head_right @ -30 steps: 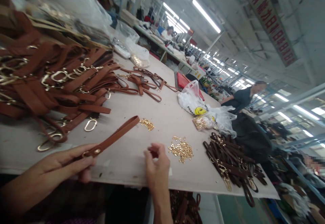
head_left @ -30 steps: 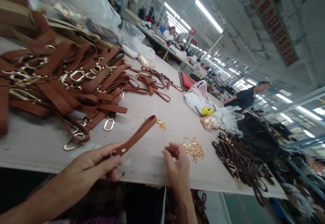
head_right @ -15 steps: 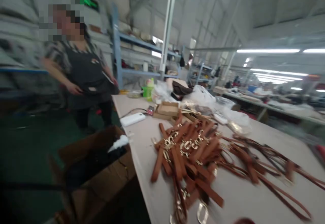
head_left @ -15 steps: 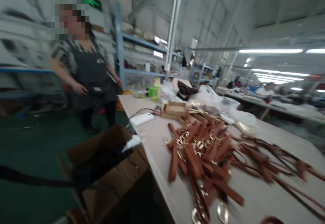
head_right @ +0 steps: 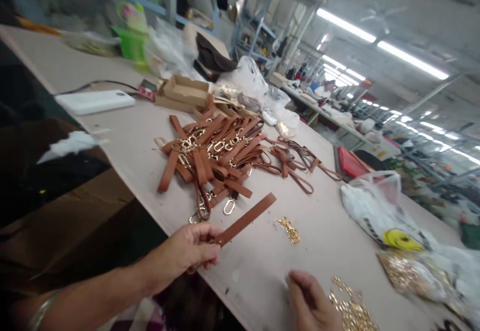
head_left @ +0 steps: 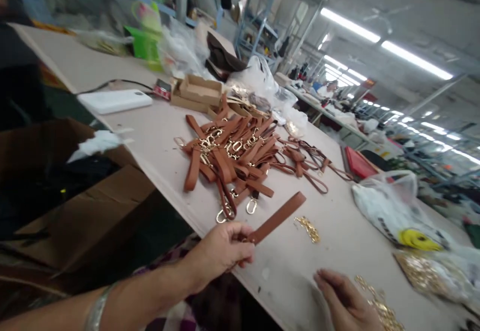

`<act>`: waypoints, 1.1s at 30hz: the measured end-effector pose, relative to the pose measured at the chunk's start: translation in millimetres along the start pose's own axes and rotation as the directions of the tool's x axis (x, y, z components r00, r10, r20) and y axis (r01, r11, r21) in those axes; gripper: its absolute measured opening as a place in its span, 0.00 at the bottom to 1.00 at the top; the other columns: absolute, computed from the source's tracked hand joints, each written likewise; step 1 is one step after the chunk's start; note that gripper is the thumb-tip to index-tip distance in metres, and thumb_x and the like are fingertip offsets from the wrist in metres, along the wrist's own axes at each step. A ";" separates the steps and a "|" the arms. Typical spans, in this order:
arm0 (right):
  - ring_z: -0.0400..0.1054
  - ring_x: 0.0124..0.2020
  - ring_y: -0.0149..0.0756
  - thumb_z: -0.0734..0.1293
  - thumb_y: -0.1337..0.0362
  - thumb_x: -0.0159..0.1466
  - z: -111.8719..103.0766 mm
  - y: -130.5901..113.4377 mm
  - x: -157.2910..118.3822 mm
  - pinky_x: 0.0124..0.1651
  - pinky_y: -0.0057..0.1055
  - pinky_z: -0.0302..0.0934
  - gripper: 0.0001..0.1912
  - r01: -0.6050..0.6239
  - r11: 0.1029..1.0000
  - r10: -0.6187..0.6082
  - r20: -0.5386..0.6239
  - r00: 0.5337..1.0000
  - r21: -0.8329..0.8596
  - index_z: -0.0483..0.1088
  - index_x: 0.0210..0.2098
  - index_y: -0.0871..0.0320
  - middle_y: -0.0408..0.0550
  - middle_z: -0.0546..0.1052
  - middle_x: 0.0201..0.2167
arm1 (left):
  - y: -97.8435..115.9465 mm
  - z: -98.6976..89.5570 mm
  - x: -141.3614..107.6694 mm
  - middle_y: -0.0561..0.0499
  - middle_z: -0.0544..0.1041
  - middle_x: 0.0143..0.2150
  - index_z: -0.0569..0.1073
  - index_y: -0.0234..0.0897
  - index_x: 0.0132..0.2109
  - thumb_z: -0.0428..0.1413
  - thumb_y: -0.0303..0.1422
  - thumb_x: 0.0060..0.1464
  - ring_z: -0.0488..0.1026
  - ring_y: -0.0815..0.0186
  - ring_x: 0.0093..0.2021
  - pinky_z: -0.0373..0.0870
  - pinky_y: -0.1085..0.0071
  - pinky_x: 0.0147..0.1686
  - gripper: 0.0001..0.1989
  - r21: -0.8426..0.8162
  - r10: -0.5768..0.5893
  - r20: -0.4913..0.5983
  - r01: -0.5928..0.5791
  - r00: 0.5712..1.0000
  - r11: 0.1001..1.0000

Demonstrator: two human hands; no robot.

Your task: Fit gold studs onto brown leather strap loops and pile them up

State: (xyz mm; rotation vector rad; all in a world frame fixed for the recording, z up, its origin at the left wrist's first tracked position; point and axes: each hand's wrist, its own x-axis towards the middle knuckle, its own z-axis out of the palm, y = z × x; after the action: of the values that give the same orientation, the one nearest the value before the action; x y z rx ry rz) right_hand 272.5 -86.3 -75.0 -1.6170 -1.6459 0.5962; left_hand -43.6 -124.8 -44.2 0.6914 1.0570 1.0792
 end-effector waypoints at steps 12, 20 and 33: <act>0.74 0.36 0.34 0.69 0.65 0.63 104.0 -101.7 -34.4 0.41 0.29 0.68 0.02 0.285 0.883 -0.313 0.014 0.950 0.372 0.76 0.35 0.53 0.44 0.80 0.33 | -17.4 2.3 9.5 0.49 0.79 0.34 0.77 0.31 0.41 0.59 0.34 0.54 0.75 0.67 0.34 0.71 0.72 0.36 0.11 0.054 0.200 0.083 -0.205 0.976 0.977; 0.76 0.35 0.32 0.66 0.68 0.65 103.8 -109.2 -37.2 0.41 0.26 0.67 0.06 0.446 0.883 -0.446 -0.033 0.894 0.144 0.75 0.36 0.51 0.40 0.81 0.34 | -10.6 4.3 1.3 0.49 0.82 0.40 0.79 0.34 0.45 0.55 0.29 0.57 0.77 0.63 0.40 0.71 0.72 0.41 0.11 0.214 0.303 0.078 -0.312 0.950 0.925; 0.75 0.33 0.32 0.68 0.64 0.64 97.0 -109.3 -45.1 0.39 0.25 0.65 0.03 0.393 0.916 -0.385 -0.101 0.917 0.075 0.75 0.36 0.52 0.40 0.80 0.31 | -14.1 6.4 -5.0 0.52 0.81 0.42 0.80 0.38 0.46 0.53 0.26 0.60 0.77 0.65 0.44 0.70 0.73 0.46 0.12 0.428 0.450 0.135 -0.461 0.883 0.777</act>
State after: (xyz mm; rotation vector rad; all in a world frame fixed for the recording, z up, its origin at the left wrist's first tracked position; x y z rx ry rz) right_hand 125.3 -124.8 -59.6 -1.1820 -1.7843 0.3858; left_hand -33.1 -134.2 -52.3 1.3923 1.1611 1.2411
